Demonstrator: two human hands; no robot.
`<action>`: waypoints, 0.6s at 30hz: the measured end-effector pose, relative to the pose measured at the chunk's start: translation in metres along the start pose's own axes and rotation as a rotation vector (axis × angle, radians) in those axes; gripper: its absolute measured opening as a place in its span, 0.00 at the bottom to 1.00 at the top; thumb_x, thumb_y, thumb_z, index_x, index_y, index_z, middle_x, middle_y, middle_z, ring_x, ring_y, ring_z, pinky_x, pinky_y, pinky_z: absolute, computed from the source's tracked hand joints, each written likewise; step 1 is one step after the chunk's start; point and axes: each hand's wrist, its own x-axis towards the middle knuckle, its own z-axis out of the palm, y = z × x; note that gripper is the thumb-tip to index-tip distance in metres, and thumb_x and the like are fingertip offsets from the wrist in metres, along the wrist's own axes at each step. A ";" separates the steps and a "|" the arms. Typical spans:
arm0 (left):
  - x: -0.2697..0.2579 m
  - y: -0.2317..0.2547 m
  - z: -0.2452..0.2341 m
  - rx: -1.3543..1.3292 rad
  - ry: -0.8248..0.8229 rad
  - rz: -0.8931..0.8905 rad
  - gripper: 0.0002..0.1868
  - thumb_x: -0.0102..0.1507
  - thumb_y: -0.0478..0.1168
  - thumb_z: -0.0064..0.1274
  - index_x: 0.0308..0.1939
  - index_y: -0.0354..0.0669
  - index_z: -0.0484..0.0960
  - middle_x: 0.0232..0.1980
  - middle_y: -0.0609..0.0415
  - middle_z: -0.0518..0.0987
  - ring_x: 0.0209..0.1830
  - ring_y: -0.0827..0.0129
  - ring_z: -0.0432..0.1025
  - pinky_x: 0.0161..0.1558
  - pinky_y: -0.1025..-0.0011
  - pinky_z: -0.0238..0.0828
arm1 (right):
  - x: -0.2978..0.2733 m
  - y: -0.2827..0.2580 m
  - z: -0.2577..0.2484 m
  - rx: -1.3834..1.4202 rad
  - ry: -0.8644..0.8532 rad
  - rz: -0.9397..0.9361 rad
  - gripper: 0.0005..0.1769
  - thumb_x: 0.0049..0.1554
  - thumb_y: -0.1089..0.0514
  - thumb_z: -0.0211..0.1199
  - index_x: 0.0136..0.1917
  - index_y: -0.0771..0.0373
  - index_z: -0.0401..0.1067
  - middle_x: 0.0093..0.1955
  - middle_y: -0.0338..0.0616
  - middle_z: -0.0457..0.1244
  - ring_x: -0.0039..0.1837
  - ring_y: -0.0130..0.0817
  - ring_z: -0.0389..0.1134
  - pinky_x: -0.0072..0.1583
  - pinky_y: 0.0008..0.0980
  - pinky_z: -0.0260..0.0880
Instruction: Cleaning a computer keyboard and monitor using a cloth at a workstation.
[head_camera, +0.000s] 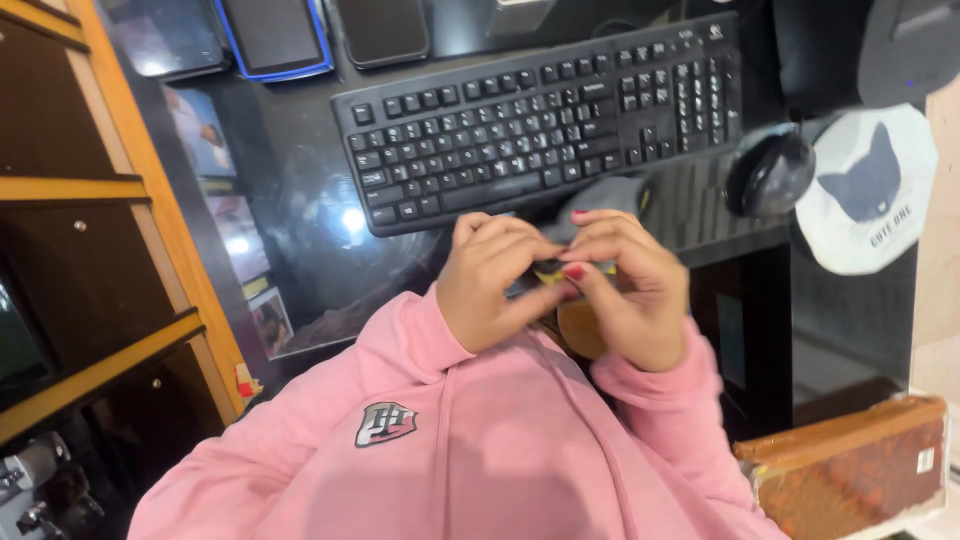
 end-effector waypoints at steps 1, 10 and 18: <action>-0.002 -0.001 0.000 0.002 -0.016 -0.069 0.19 0.59 0.47 0.64 0.50 0.43 0.83 0.46 0.54 0.80 0.52 0.61 0.74 0.57 0.60 0.59 | -0.002 0.003 0.005 -0.152 0.006 -0.118 0.01 0.64 0.70 0.63 0.50 0.70 0.73 0.51 0.49 0.68 0.61 0.38 0.69 0.67 0.37 0.69; -0.015 0.036 -0.027 0.008 0.163 -0.123 0.09 0.54 0.35 0.66 0.33 0.44 0.80 0.31 0.59 0.76 0.36 0.65 0.73 0.49 0.65 0.63 | -0.018 0.029 0.018 -0.666 -0.064 -0.333 0.23 0.52 0.61 0.71 0.59 0.67 0.70 0.55 0.49 0.67 0.57 0.48 0.69 0.59 0.42 0.67; 0.006 0.086 -0.007 0.304 0.074 0.014 0.12 0.48 0.34 0.67 0.25 0.46 0.76 0.26 0.62 0.73 0.35 0.65 0.72 0.52 0.59 0.54 | -0.024 0.040 0.001 -0.464 -0.180 -0.396 0.24 0.49 0.61 0.68 0.58 0.67 0.69 0.54 0.48 0.68 0.53 0.48 0.71 0.55 0.40 0.68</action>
